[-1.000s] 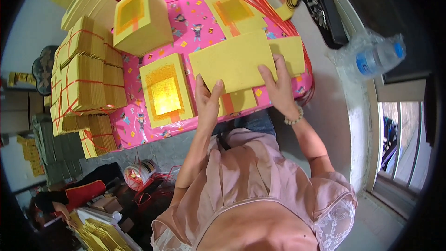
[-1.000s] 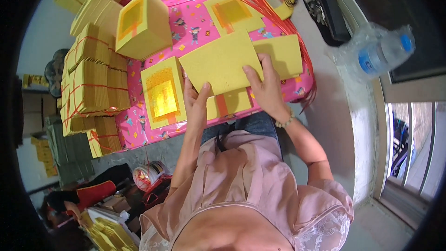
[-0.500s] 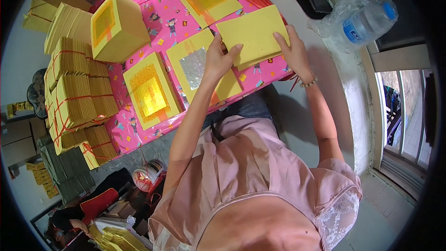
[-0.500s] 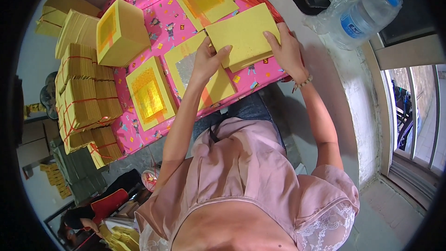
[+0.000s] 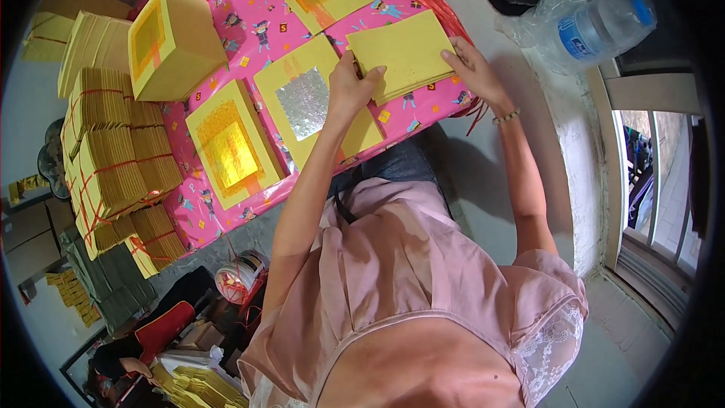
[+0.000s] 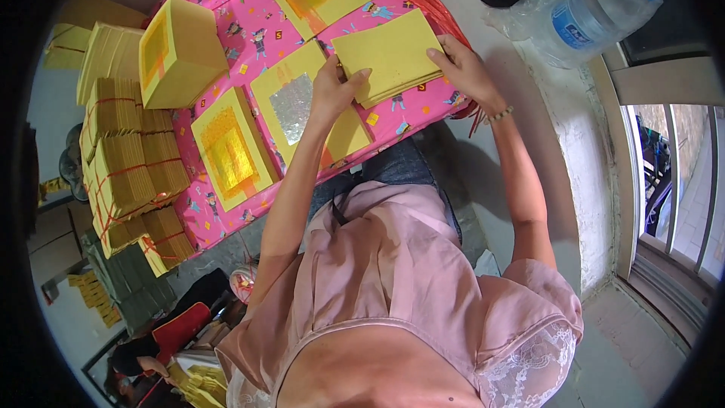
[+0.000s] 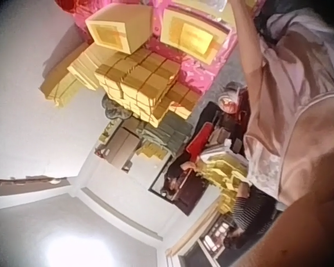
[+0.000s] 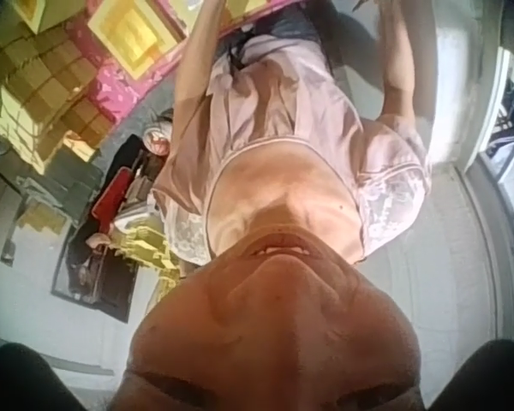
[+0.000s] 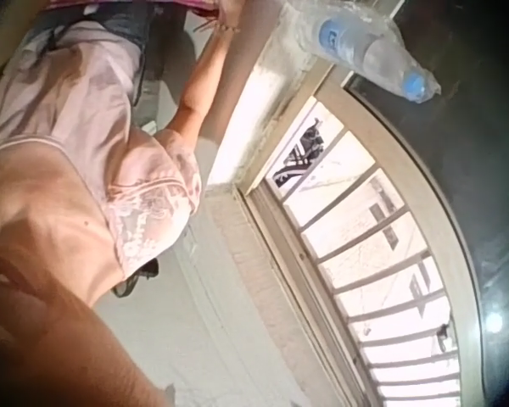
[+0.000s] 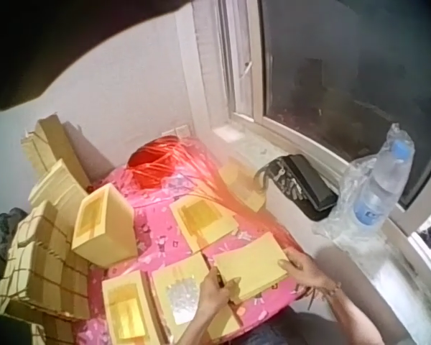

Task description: Counting and organizing stacks of yellow joss paper on a table.

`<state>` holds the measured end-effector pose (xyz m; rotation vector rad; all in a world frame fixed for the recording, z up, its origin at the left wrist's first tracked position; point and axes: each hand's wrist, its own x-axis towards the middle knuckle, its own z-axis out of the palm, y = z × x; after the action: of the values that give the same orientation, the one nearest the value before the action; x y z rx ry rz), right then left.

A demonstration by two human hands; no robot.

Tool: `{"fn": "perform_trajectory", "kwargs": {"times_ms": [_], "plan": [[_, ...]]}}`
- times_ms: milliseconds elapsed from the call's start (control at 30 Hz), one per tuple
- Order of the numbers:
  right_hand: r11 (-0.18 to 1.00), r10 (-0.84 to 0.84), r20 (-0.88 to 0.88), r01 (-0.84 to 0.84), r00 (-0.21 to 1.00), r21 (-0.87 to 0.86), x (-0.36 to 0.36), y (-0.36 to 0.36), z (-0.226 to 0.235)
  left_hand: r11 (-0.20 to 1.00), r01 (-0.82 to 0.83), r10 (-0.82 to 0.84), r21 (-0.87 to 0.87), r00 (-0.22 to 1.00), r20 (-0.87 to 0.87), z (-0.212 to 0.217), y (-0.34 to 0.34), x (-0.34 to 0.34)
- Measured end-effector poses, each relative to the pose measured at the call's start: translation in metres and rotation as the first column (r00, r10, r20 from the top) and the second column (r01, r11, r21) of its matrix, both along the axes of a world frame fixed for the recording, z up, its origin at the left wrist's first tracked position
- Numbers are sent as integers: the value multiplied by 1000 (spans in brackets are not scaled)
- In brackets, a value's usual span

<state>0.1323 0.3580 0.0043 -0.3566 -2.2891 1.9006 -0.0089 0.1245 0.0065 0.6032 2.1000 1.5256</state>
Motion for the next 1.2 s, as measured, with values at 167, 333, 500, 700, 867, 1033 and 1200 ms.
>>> {"fn": "perform_trajectory", "kwargs": {"times_ms": [167, 333, 500, 700, 867, 1033, 1200], "plan": [[994, 28, 28, -25, 999, -104, 8, -2, 8, 999, -6, 5, -36, 999, -34, 0, -2, 0], [996, -42, 3, 43, 999, -78, 8, -3, 0, 996, 3, -10, -92, 997, -77, 2, 1, 0], [991, -120, -13, 120, 993, 66, 6, -3, -4, 976, 28, -54, -217, 992, -114, 15, 3, 2], [743, -293, 47, 196, 955, 640, 5, -36, 39, 988, -8, -16, -155, 987, -158, 13, 3, 0], [480, -193, -115, 197, 974, 855, 3, -62, 43, 975, -25, -12, -222, 986, -165, 21, 2, 6], [401, -48, -18, 36, 999, 915, -2, -66, 23, 978, -31, 2, -206, 990, -141, 28, 6, 12], [432, -25, 22, -9, 999, 902, -4, -62, 18, 986, -72, 54, -148, 991, -124, 30, 5, 24]]}}
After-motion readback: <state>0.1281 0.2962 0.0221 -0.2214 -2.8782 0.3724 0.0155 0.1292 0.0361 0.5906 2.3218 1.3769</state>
